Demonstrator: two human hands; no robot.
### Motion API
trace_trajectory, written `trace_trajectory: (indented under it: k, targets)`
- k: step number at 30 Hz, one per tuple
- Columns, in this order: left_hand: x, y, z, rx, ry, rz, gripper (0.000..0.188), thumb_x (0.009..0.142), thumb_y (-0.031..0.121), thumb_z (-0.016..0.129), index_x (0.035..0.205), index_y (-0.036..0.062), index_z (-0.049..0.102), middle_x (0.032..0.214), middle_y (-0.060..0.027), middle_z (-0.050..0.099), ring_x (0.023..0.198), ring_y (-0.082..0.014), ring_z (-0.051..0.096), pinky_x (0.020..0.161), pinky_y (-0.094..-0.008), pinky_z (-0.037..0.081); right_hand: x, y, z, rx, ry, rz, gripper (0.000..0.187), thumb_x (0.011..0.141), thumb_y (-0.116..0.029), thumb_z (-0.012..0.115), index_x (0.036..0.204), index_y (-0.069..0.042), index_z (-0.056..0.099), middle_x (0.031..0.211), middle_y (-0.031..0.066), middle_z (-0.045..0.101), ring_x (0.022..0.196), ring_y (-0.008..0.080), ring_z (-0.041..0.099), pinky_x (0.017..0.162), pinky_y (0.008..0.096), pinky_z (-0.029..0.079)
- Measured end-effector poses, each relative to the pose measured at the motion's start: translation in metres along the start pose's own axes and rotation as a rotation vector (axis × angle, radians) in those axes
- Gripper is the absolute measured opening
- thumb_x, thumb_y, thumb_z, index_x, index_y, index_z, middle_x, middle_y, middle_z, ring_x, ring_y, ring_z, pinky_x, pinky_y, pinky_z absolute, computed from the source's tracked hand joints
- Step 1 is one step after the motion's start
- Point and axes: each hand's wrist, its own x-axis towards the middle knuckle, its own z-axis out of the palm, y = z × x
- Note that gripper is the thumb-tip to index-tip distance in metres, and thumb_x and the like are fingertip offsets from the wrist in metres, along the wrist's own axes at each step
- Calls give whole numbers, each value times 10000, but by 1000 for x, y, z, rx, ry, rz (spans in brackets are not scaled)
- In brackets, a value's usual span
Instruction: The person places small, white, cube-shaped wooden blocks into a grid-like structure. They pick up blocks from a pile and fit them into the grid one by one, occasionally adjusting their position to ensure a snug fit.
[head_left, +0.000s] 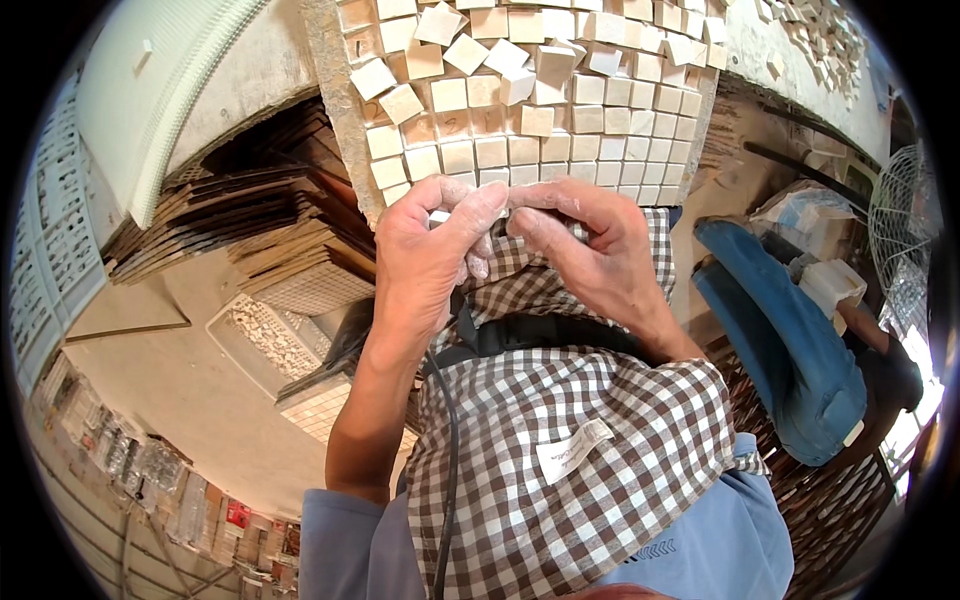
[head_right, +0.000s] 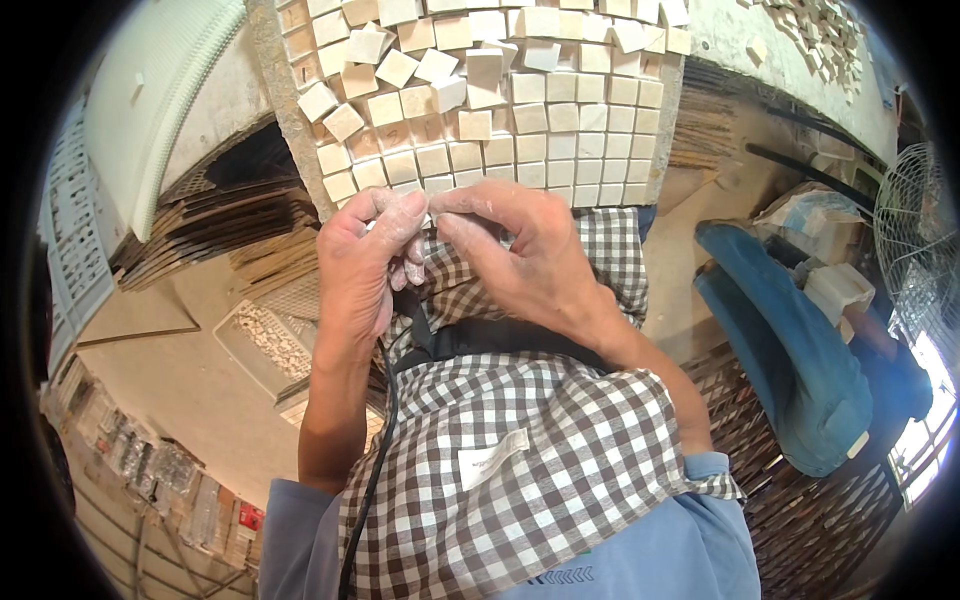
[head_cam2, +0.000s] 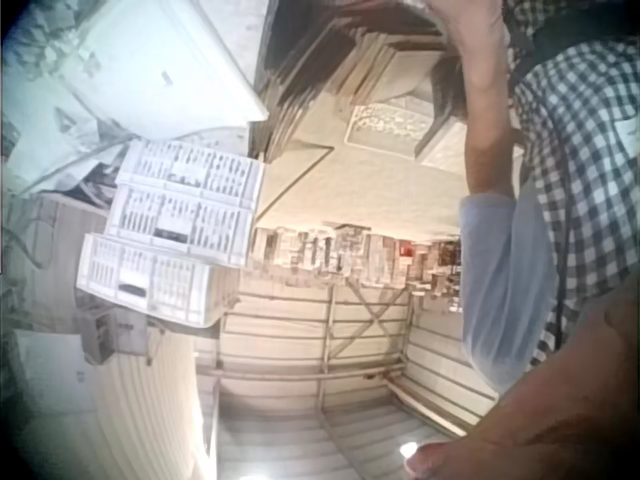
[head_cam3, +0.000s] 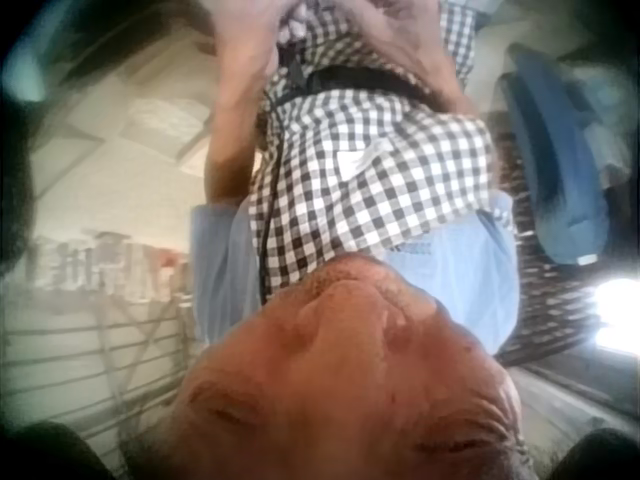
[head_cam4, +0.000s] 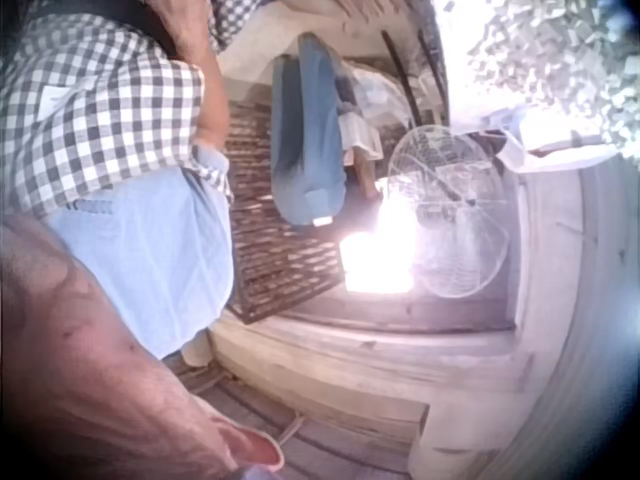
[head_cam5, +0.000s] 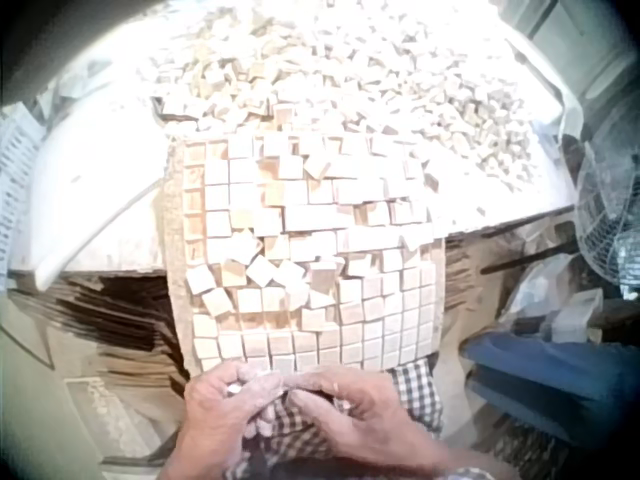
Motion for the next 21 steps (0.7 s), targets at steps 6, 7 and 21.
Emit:
trace_trajectory:
  k: [6,7,21]
  targets:
    - [-1,15,-16,-293,-127,35,222,1013,116,654,1157,-33,732,909,-168,781,592,-104,667,501,-197,485,43,19,-27,-429,329,-349,249,927,-44,786,1176,-43,772,934,70,745,748,128,682,623,284,537]
    - [2,18,-16,-280,-122,45,241,1011,114,658,1182,-43,725,916,-165,781,593,-99,668,497,-192,478,51,17,-30,-492,362,-391,297,914,-46,811,1208,-65,775,937,54,733,744,113,662,638,276,538]
    - [67,13,27,1206,363,1051,271,872,148,846,1133,92,802,938,-84,798,690,-138,719,616,-300,549,68,27,-31,-549,430,-428,362,909,-14,811,1261,-83,765,952,23,668,735,91,584,631,257,503]
